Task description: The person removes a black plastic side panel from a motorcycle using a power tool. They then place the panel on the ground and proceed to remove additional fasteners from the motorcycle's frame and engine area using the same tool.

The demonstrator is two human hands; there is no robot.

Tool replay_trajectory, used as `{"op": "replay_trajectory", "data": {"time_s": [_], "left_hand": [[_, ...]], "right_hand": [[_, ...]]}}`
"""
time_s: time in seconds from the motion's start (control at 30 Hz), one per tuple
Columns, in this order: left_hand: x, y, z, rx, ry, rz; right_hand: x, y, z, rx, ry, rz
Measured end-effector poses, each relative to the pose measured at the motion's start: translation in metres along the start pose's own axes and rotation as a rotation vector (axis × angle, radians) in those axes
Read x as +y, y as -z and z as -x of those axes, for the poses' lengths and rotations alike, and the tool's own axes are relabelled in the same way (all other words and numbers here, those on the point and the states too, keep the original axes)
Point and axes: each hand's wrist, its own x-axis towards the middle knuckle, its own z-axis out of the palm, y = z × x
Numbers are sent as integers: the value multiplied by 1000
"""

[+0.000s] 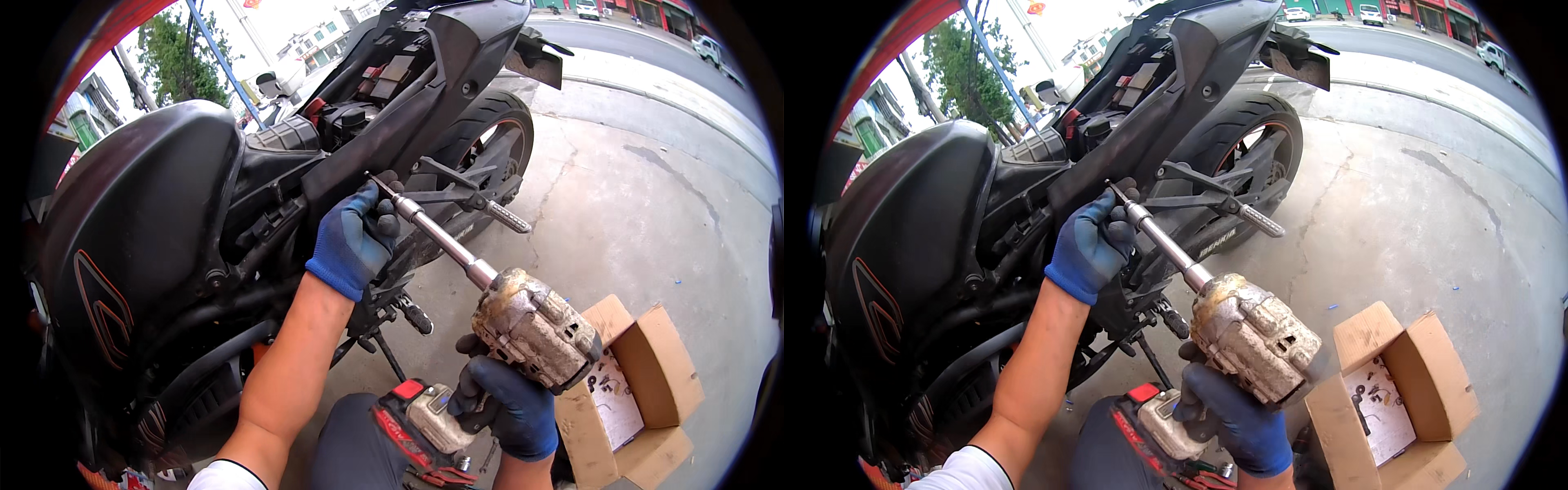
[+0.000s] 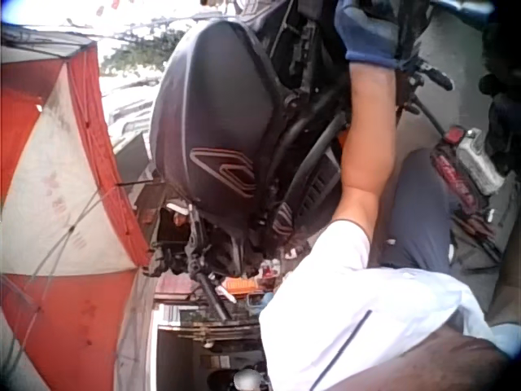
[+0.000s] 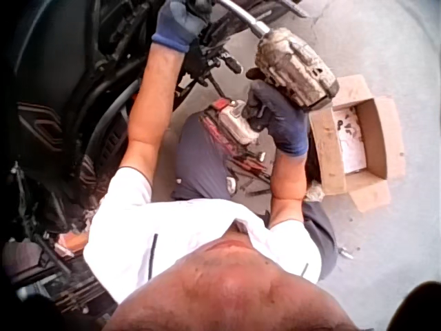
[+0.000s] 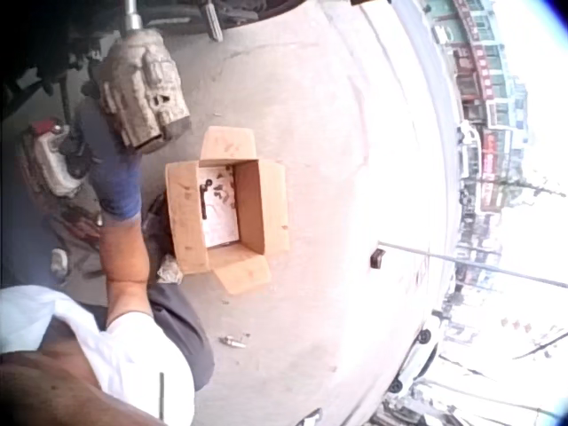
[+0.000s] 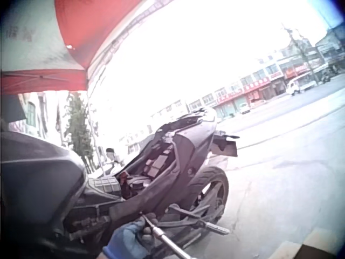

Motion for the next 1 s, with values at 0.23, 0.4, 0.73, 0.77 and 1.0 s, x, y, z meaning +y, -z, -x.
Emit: {"op": "replay_trajectory", "data": {"time_s": [0.23, 0.4, 0.73, 0.77, 1.0], "left_hand": [[-1, 1, -1, -7, 29, 38], [-4, 6, -6, 4, 20, 73], [2, 7, -8, -42, 83, 136], [3, 10, -9, -55, 84, 137], [3, 6, -6, -79, 85, 111]], "right_hand": [[21, 14, -11, -37, 107, 42], [14, 18, -15, -24, 38, -64], [11, 11, -14, -43, 110, -36], [12, 14, -14, -52, 102, -3], [22, 30, -14, -73, 168, 169]]}}
